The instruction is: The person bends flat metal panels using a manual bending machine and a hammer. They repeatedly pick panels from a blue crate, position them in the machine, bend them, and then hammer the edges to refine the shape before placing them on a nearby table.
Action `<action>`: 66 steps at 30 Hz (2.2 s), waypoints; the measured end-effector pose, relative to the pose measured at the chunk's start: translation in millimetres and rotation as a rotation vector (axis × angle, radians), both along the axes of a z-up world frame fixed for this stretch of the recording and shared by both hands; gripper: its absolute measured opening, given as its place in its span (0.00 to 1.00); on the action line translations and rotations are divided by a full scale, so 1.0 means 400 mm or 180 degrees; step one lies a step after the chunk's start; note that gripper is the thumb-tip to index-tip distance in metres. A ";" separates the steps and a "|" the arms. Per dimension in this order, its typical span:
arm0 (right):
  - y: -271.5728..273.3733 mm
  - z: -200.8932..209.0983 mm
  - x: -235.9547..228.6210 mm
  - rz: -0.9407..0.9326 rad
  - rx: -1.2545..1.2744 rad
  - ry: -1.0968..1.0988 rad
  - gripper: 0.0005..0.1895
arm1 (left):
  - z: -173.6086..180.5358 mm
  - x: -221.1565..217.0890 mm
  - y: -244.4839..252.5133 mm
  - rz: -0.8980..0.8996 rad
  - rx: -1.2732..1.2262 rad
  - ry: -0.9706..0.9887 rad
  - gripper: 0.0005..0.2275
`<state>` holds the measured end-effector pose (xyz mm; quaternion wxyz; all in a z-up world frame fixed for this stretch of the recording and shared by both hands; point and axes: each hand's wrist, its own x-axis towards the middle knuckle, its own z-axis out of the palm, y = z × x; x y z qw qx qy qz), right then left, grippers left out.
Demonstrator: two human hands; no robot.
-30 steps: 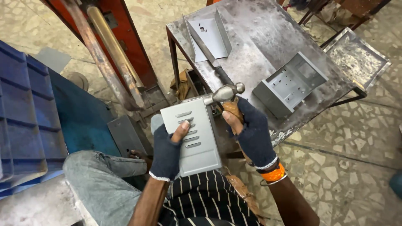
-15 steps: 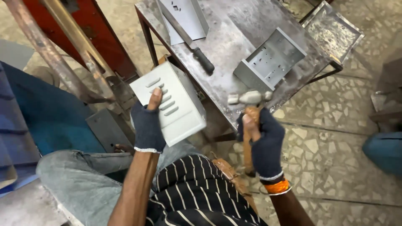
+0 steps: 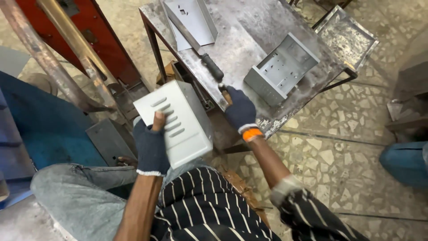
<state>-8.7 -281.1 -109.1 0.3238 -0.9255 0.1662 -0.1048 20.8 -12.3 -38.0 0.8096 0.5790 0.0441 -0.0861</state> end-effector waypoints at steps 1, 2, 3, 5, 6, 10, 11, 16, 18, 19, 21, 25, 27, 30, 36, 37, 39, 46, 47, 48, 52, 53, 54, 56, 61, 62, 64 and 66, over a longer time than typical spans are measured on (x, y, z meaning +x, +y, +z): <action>-0.008 -0.035 0.026 -0.0101 -0.0460 -0.0250 0.19 | -0.027 -0.004 0.015 -0.0044 0.0125 -0.0129 0.20; -0.015 -0.069 0.060 -0.0175 -0.0917 -0.0513 0.18 | -0.054 -0.006 0.032 -0.0061 0.0251 -0.0263 0.21; -0.028 -0.076 0.071 -0.0135 -0.0924 -0.0535 0.18 | -0.047 -0.009 0.038 -0.0018 0.0243 -0.0276 0.21; -0.043 -0.092 0.093 -0.0095 -0.1577 0.0142 0.27 | -0.033 -0.021 0.058 -0.0206 0.0192 -0.0437 0.25; -0.027 -0.069 0.096 -0.0021 -0.1584 0.0110 0.27 | -0.032 -0.024 0.073 -0.0127 0.0192 -0.0447 0.25; 0.085 0.098 0.091 0.0417 -0.0698 -0.1470 0.14 | -0.127 -0.016 0.161 -0.0649 0.0471 -0.0572 0.28; 0.127 0.160 0.082 0.0715 -0.0297 -0.2004 0.13 | -0.174 -0.014 0.192 -0.0828 0.0712 -0.0674 0.29; 0.253 0.308 0.120 0.1822 0.0635 -0.0878 0.18 | -0.152 -0.024 0.327 -0.0496 0.1103 -0.1041 0.29; 0.302 0.376 0.148 0.1920 0.0022 -0.0479 0.23 | -0.060 0.001 0.324 -0.0206 0.1452 -0.1179 0.29; 0.317 0.386 0.169 0.1921 -0.0177 -0.0733 0.25 | -0.016 0.017 0.313 0.0020 0.1409 -0.1314 0.28; 0.325 0.395 0.202 0.1954 -0.0369 -0.0957 0.27 | 0.028 0.051 0.281 0.0268 0.1362 -0.1413 0.27; 0.309 0.420 0.280 0.1696 -0.0862 -0.1507 0.24 | 0.026 0.146 0.237 -0.0097 0.0672 -0.1762 0.37; 0.300 0.439 0.301 0.1651 -0.1058 -0.1570 0.24 | 0.026 0.179 0.226 -0.0164 0.0436 -0.1760 0.41; 0.293 0.444 0.301 0.1675 -0.1249 -0.1672 0.24 | 0.028 0.185 0.220 -0.0296 0.0367 -0.1854 0.44; 0.297 0.461 0.303 0.1851 -0.1488 -0.1818 0.22 | 0.054 0.169 0.219 -0.0352 0.0179 -0.1733 0.47; 0.298 0.465 0.302 0.1848 -0.1449 -0.1771 0.21 | 0.052 0.169 0.217 -0.0337 0.0130 -0.1732 0.47; 0.297 0.464 0.297 0.1845 -0.1396 -0.1685 0.21 | 0.041 0.164 0.215 -0.0330 0.0080 -0.1692 0.47; 0.295 0.445 0.288 0.1995 -0.1558 -0.1700 0.23 | 0.044 0.151 0.215 -0.0325 0.0145 -0.1445 0.46; 0.296 0.447 0.278 0.2072 -0.1418 -0.1662 0.22 | 0.043 0.145 0.214 -0.0284 0.0129 -0.1356 0.45; 0.295 0.448 0.292 0.2046 -0.1434 -0.1760 0.22 | 0.005 0.155 0.211 -0.0287 0.0152 -0.1453 0.45; 0.301 0.448 0.295 0.1947 -0.1621 -0.1769 0.22 | -0.002 0.168 0.211 -0.0336 -0.0005 -0.1640 0.44; 0.308 0.439 0.266 0.2029 -0.1542 -0.1489 0.23 | 0.027 0.140 0.215 -0.0364 0.0020 -0.1288 0.45; 0.307 0.446 0.286 0.2051 -0.1574 -0.1556 0.23 | 0.018 0.157 0.211 -0.0328 0.0013 -0.1356 0.45; 0.307 0.450 0.294 0.1974 -0.1520 -0.2006 0.21 | -0.009 0.159 0.204 -0.0330 0.0077 -0.1599 0.46; 0.314 0.480 0.325 0.1871 -0.1533 -0.1686 0.24 | -0.011 0.231 0.205 -0.0207 -0.0032 -0.1745 0.45; 0.322 0.482 0.339 0.1827 -0.1618 -0.1746 0.23 | -0.017 0.250 0.209 -0.0149 -0.0057 -0.1841 0.45; 0.323 0.474 0.355 0.1880 -0.1500 -0.1699 0.22 | -0.006 0.248 0.209 -0.0132 0.0005 -0.1831 0.45; 0.327 0.466 0.372 0.1945 -0.1385 -0.1663 0.22 | -0.006 0.253 0.213 -0.0099 0.0068 -0.1831 0.44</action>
